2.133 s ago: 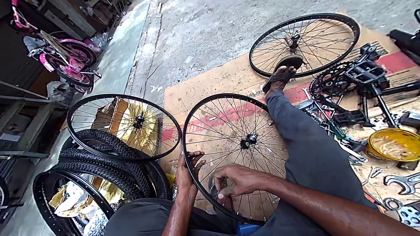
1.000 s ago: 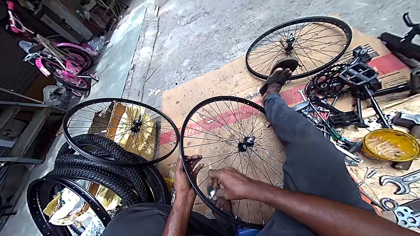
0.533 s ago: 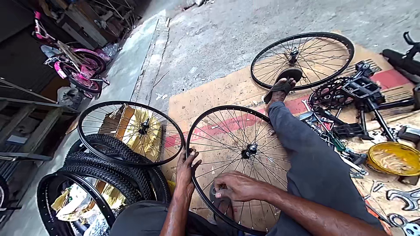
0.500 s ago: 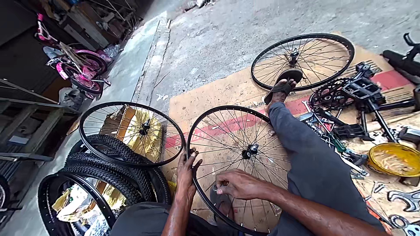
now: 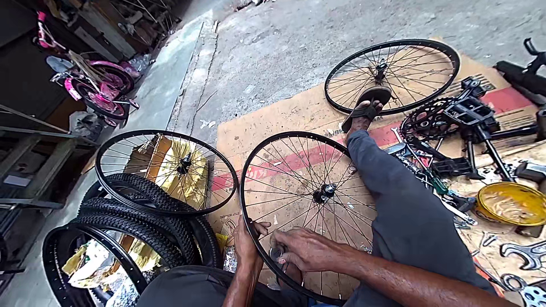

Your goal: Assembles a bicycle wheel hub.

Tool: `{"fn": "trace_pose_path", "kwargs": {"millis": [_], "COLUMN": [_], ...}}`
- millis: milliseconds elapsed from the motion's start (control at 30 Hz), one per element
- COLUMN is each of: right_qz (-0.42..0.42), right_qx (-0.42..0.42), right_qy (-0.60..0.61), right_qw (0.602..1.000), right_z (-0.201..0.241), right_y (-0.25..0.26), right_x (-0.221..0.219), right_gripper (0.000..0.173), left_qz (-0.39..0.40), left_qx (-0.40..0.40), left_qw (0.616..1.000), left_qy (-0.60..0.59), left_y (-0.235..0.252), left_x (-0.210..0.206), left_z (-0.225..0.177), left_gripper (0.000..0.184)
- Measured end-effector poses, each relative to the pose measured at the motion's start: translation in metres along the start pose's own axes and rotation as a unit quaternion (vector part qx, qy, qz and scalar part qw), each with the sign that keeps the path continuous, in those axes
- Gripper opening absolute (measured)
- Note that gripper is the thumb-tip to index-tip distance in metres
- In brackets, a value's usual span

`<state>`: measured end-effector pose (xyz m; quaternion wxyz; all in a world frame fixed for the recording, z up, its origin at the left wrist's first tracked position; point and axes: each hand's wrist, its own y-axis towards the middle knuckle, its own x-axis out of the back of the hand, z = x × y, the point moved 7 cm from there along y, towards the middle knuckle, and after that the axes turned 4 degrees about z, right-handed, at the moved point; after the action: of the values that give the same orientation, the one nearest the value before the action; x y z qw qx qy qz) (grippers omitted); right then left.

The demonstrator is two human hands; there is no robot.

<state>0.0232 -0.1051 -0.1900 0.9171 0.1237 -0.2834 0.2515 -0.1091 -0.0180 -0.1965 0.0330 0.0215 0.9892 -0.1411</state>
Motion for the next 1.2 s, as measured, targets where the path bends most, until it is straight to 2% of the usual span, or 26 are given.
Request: {"fn": "trace_pose_path", "kwargs": {"millis": [33, 100, 167, 200, 267, 333, 400, 433, 533, 600, 667, 733, 800, 900, 967, 1000, 1067, 1133, 1200], "right_qz": [-0.025, -0.063, -0.035, 0.006, 0.08, 0.075, 0.028, 0.02, 0.072, 0.054, -0.012, -0.046, -0.008, 0.094, 0.089, 0.066, -0.001, -0.036, -0.005], "right_qx": [-0.025, -0.062, -0.086, -0.089, -0.05, -0.025, -0.077, -0.084, -0.03, -0.043, -0.095, -0.096, -0.094, -0.036, 0.005, -0.01, -0.071, -0.083, -0.085], "right_qy": [-0.002, -0.039, -0.028, 0.012, 0.099, 0.131, 0.123, 0.109, 0.103, 0.128, 0.096, -0.006, -0.037, 0.08, 0.147, 0.15, 0.083, -0.019, -0.039], "right_qw": [0.999, 0.995, 0.995, 0.996, 0.991, 0.988, 0.989, 0.99, 0.992, 0.989, 0.991, 0.994, 0.995, 0.992, 0.985, 0.986, 0.994, 0.996, 0.996], "right_z": [-0.001, -0.004, -0.007, -0.008, -0.01, -0.014, -0.015, -0.013, -0.011, -0.017, -0.019, -0.014, -0.012, -0.013, -0.013, -0.014, -0.015, -0.013, -0.011], "right_y": [0.001, 0.007, 0.012, 0.011, 0.006, 0.003, 0.006, 0.009, 0.012, 0.01, 0.011, 0.014, 0.016, 0.01, 0.002, 0.002, 0.008, 0.015, 0.016], "right_x": [-0.002, -0.009, -0.009, -0.007, -0.003, -0.002, -0.005, -0.006, -0.003, 0.001, -0.003, -0.013, -0.018, -0.004, 0.003, 0.002, -0.003, -0.012, -0.016], "right_gripper": [0.029, 0.02, 0.02, 0.027, 0.043, 0.036, 0.024, 0.023, 0.024, 0.022, 0.022, 0.021, 0.019, 0.032, 0.028, 0.024, 0.022, 0.023, 0.022], "left_qz": [-0.002, -0.009, -0.012, -0.006, 0.021, 0.042, 0.059, 0.061, 0.059, 0.061, 0.067, 0.072, 0.071, 0.075, 0.077, 0.076, 0.078, 0.08, 0.077], "left_qx": [0.006, 0.017, 0.027, 0.034, 0.05, 0.058, 0.055, 0.051, 0.047, 0.045, 0.042, 0.038, 0.036, 0.032, 0.031, 0.033, 0.035, 0.033, 0.035], "left_qw": [1.0, 0.999, 0.999, 0.998, 0.997, 0.995, 0.994, 0.994, 0.994, 0.994, 0.994, 0.994, 0.994, 0.993, 0.994, 0.994, 0.994, 0.993, 0.994], "left_qy": [-0.014, -0.034, -0.046, -0.052, -0.057, -0.064, -0.073, -0.076, -0.076, -0.077, -0.078, -0.076, -0.078, -0.082, -0.075, -0.072, -0.07, -0.075, -0.074], "left_y": [-0.002, -0.003, 0.006, 0.011, 0.019, 0.022, 0.021, 0.021, 0.02, 0.02, 0.018, 0.017, 0.016, 0.017, 0.017, 0.017, 0.016, 0.016, 0.016], "left_x": [-0.001, -0.004, -0.005, -0.004, -0.001, 0.001, -0.002, -0.003, -0.004, -0.004, -0.007, -0.01, -0.011, -0.011, -0.009, -0.009, -0.01, -0.012, -0.012], "left_z": [0.0, -0.007, -0.014, -0.016, -0.014, -0.009, -0.007, -0.007, -0.006, -0.008, -0.01, -0.012, -0.013, -0.013, -0.012, -0.012, -0.011, -0.012, -0.013], "left_gripper": [0.065, 0.056, 0.045, 0.042, 0.043, 0.047, 0.047, 0.046, 0.046, 0.046, 0.044, 0.044, 0.044, 0.043, 0.042, 0.042, 0.043, 0.043, 0.043]}}
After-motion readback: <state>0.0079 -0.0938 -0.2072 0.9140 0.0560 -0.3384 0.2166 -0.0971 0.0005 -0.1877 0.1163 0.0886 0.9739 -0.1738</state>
